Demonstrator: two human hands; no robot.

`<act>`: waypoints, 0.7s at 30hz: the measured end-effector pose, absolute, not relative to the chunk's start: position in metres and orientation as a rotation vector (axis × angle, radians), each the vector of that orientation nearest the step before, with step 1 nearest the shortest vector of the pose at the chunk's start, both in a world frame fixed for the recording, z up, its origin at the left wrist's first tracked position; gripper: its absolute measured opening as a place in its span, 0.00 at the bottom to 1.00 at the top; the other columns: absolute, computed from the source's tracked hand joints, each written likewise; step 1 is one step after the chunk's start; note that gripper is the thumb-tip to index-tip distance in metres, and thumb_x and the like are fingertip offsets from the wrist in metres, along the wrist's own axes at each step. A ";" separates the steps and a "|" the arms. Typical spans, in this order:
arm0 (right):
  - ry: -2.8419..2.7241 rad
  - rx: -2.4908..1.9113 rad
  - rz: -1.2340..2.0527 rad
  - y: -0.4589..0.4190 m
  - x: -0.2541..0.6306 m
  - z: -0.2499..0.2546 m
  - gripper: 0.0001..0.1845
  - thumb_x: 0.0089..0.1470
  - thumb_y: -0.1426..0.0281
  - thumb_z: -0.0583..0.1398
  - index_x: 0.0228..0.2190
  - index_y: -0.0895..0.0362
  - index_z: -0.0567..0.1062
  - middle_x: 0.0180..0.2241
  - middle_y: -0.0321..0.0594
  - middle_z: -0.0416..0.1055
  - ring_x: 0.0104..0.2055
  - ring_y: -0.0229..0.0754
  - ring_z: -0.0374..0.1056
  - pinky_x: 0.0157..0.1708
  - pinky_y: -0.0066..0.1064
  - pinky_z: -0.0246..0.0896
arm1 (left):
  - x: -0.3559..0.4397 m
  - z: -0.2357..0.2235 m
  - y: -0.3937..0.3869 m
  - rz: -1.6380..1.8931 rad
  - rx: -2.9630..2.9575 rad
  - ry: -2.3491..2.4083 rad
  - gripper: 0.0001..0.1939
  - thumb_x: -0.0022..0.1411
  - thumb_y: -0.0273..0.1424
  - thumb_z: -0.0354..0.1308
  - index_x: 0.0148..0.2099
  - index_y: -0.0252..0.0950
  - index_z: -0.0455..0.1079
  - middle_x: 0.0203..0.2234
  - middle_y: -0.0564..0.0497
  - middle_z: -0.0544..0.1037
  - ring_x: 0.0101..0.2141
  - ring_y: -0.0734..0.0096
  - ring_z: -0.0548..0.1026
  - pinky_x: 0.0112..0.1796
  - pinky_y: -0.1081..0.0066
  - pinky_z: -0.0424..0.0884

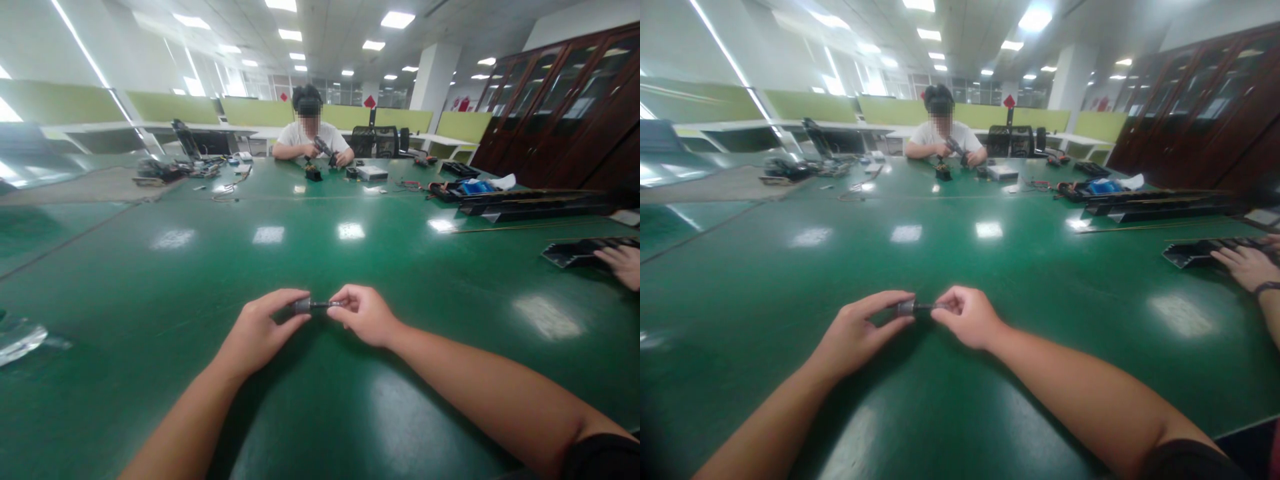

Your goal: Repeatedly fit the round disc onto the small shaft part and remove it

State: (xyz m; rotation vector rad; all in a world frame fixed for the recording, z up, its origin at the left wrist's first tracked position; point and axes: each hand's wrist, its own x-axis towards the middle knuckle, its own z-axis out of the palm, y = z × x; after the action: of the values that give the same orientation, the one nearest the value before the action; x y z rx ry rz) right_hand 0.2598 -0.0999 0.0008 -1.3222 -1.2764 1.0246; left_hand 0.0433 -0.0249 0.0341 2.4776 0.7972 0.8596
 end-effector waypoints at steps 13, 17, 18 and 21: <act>-1.263 -1.334 0.993 -0.100 0.260 0.002 0.12 0.49 0.66 0.65 0.34 0.60 0.75 0.25 0.36 0.72 0.22 0.34 0.65 0.23 0.26 0.59 | 0.041 0.037 -0.023 0.842 2.464 0.831 0.18 0.61 0.43 0.61 0.51 0.41 0.75 0.44 0.49 0.80 0.44 0.63 0.78 0.51 0.64 0.74; -1.244 -1.336 0.979 -0.101 0.259 0.002 0.12 0.49 0.65 0.66 0.33 0.60 0.75 0.25 0.36 0.72 0.22 0.34 0.65 0.23 0.26 0.59 | 0.038 0.040 -0.020 0.876 2.362 0.932 0.20 0.60 0.45 0.62 0.50 0.41 0.75 0.43 0.49 0.80 0.43 0.62 0.78 0.50 0.64 0.74; -1.261 -1.330 0.976 -0.102 0.258 0.001 0.12 0.48 0.65 0.66 0.33 0.60 0.75 0.25 0.35 0.72 0.23 0.34 0.66 0.24 0.26 0.60 | 0.036 0.042 -0.018 0.910 2.309 1.006 0.20 0.59 0.46 0.62 0.50 0.41 0.75 0.42 0.49 0.80 0.41 0.62 0.78 0.49 0.63 0.74; -1.349 -1.321 0.959 -0.102 0.258 -0.001 0.12 0.48 0.66 0.67 0.33 0.60 0.76 0.25 0.35 0.71 0.24 0.34 0.66 0.26 0.26 0.60 | 0.032 0.050 -0.014 1.075 2.054 1.262 0.22 0.57 0.46 0.64 0.50 0.39 0.74 0.38 0.50 0.81 0.37 0.64 0.78 0.45 0.65 0.75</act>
State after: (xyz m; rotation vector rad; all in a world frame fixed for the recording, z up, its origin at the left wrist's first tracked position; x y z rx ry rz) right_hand 0.2578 -0.1024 -0.0012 -1.3215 -1.3487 0.9586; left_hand 0.0321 -0.0136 0.0502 2.0544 1.2622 1.0749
